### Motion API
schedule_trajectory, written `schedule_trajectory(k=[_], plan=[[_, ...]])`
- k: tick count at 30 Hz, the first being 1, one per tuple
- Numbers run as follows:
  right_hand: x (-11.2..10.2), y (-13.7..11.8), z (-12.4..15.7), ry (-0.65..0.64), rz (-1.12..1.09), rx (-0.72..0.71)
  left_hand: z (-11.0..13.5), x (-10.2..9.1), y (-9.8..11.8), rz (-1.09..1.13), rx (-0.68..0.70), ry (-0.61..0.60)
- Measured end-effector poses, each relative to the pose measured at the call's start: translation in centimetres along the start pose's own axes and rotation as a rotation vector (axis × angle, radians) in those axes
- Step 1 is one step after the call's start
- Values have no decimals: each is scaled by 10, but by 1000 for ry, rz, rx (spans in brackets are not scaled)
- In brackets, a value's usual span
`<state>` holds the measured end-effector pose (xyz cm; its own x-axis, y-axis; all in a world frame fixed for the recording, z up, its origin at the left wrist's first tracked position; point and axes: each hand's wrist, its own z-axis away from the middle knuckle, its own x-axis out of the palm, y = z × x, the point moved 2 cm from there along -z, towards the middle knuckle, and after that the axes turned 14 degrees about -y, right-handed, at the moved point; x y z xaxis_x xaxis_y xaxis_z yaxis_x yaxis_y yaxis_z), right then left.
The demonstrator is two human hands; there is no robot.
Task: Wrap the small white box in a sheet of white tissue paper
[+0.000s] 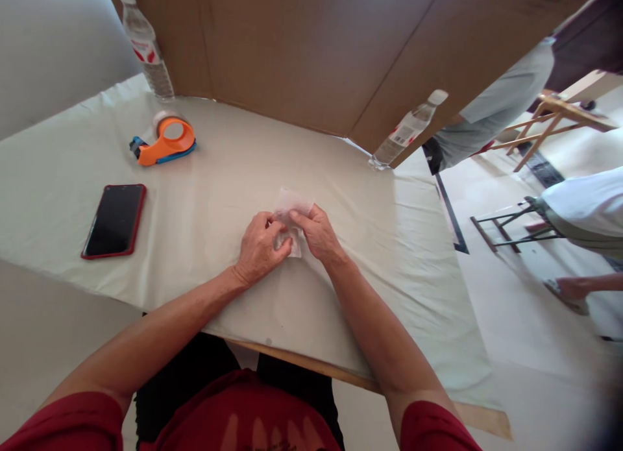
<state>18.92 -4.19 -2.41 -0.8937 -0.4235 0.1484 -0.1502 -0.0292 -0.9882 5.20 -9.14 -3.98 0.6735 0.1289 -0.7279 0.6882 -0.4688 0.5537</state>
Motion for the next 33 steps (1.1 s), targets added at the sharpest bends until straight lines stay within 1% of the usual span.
schedule_trajectory(k=[6,9,13,16,18,23,25,27,30,33], plan=[[2,-3,19,3,168,-22,0,5,-11,73,-76,82],[5,-8,28,-23,295,-53,-1,7,-16,131,-84,83],[10,-9,39,-86,424,-79,-4,9,-19,154,-26,-16],[11,-5,45,-101,471,-158,-5,8,-19,150,-14,-112],[10,-1,49,-103,504,-204,-6,7,-18,153,-24,-153],[6,6,55,-121,552,-222,-3,3,-17,234,-52,-146],[6,7,57,-124,545,-224,-3,1,-18,264,-15,-154],[6,9,58,-127,521,-226,-4,-1,-19,284,30,-188],[7,12,60,-126,491,-233,-6,-8,-23,344,72,-285],[6,15,60,-130,482,-274,-7,-20,-27,410,132,-433]])
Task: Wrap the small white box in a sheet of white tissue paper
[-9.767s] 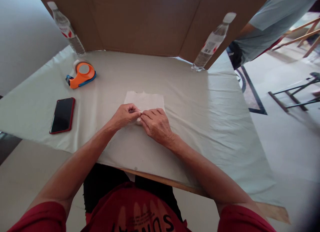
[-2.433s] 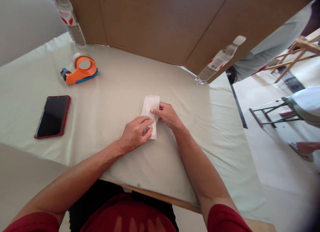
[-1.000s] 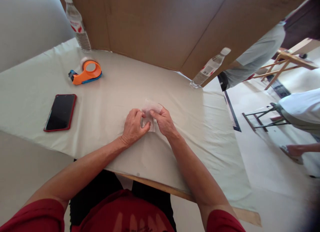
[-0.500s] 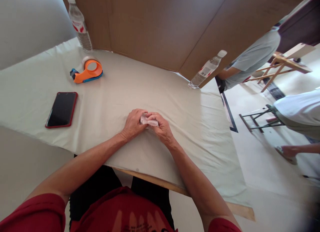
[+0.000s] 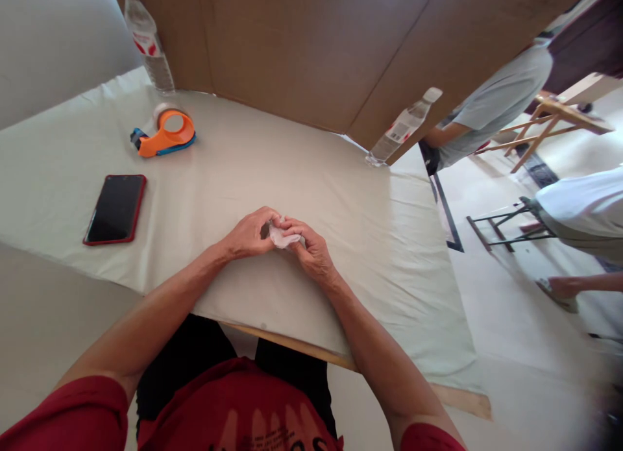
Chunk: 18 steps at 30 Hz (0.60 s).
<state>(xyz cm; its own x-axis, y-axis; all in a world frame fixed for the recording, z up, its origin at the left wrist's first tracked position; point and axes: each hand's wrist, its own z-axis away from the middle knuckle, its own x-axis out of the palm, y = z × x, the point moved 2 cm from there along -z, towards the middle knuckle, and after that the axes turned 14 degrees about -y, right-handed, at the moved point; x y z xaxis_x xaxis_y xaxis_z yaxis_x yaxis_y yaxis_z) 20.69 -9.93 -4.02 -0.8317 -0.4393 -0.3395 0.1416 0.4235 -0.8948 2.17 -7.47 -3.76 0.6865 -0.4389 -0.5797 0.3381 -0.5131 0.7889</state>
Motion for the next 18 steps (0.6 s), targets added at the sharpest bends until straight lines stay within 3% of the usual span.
schedule_trajectory(k=[2,5,14,18], plan=[[-1,2,1,-2,13,-28,3,-7,1,19,22,-113],[-2,3,3,-9,60,-43,7,-11,0,-31,51,-179],[-5,4,9,-96,269,-85,1,0,-6,88,-27,-22],[-6,4,9,-101,271,-54,-1,-1,0,214,-151,37]])
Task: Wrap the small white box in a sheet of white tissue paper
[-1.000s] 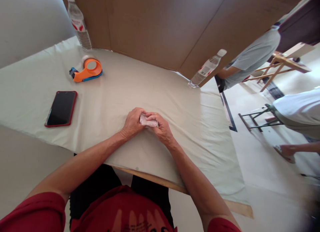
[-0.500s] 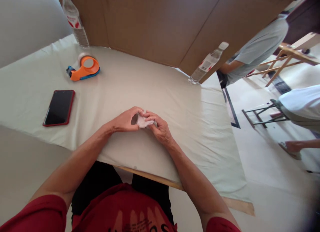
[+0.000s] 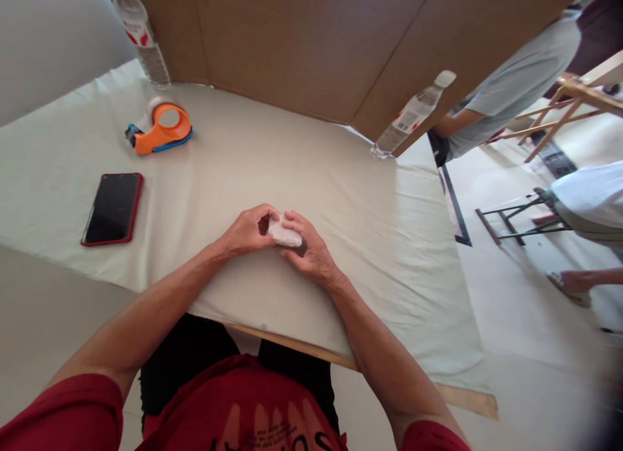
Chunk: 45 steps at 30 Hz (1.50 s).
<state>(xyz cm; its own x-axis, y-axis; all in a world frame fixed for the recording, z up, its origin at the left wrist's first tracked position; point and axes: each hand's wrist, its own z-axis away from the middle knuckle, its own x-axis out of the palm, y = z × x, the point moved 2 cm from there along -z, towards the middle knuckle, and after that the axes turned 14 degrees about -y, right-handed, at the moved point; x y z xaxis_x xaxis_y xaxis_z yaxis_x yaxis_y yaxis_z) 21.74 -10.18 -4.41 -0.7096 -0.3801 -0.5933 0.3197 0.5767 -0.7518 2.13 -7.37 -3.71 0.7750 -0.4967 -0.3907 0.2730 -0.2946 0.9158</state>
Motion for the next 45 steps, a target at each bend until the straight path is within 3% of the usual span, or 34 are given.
schedule_trajectory(k=[6,10,14,18,23,29,31,45], plan=[[3,2,-2,52,-425,248,0,1,7,233,-270,1],[3,0,-4,82,-721,335,-1,-4,13,196,-224,-53],[1,-3,-5,79,-824,376,-1,-6,17,312,-181,-186],[1,-7,-4,85,-762,361,-1,1,16,541,-186,-348],[5,-6,-2,94,-526,395,-1,4,12,618,-241,-285],[-3,-9,4,302,-73,304,-2,5,11,684,-281,-227],[-4,-12,5,299,37,254,-2,4,11,675,-266,-227],[-3,-8,1,38,-67,237,3,5,10,526,-199,-392]])
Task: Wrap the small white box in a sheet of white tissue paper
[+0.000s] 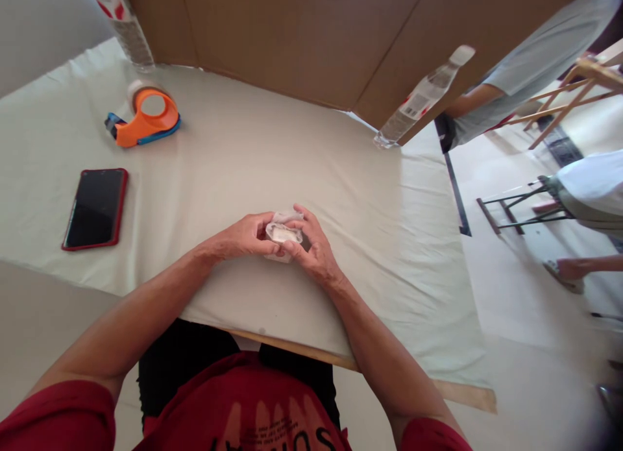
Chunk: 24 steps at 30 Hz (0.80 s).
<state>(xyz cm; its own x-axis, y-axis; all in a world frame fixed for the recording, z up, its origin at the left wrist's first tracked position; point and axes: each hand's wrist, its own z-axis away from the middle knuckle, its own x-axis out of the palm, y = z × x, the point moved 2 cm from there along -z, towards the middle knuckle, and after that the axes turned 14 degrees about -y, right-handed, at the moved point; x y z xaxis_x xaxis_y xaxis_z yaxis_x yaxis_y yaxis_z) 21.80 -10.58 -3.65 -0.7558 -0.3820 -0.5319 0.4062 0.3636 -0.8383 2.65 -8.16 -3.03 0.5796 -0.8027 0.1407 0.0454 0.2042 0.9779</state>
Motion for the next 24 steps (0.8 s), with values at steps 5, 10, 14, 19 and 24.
schedule_trajectory(k=[5,10,14,19,24], plan=[[-2,-1,-2,-39,-102,25,-1,4,4,34,-5,-20],[-1,-2,-2,-39,-147,42,-1,7,6,49,-12,-37],[2,-3,-1,-30,-119,20,-1,5,5,45,-11,-16],[3,7,2,110,-173,33,-3,4,5,105,-17,29],[3,14,3,73,-325,94,-3,3,6,148,-27,66]])
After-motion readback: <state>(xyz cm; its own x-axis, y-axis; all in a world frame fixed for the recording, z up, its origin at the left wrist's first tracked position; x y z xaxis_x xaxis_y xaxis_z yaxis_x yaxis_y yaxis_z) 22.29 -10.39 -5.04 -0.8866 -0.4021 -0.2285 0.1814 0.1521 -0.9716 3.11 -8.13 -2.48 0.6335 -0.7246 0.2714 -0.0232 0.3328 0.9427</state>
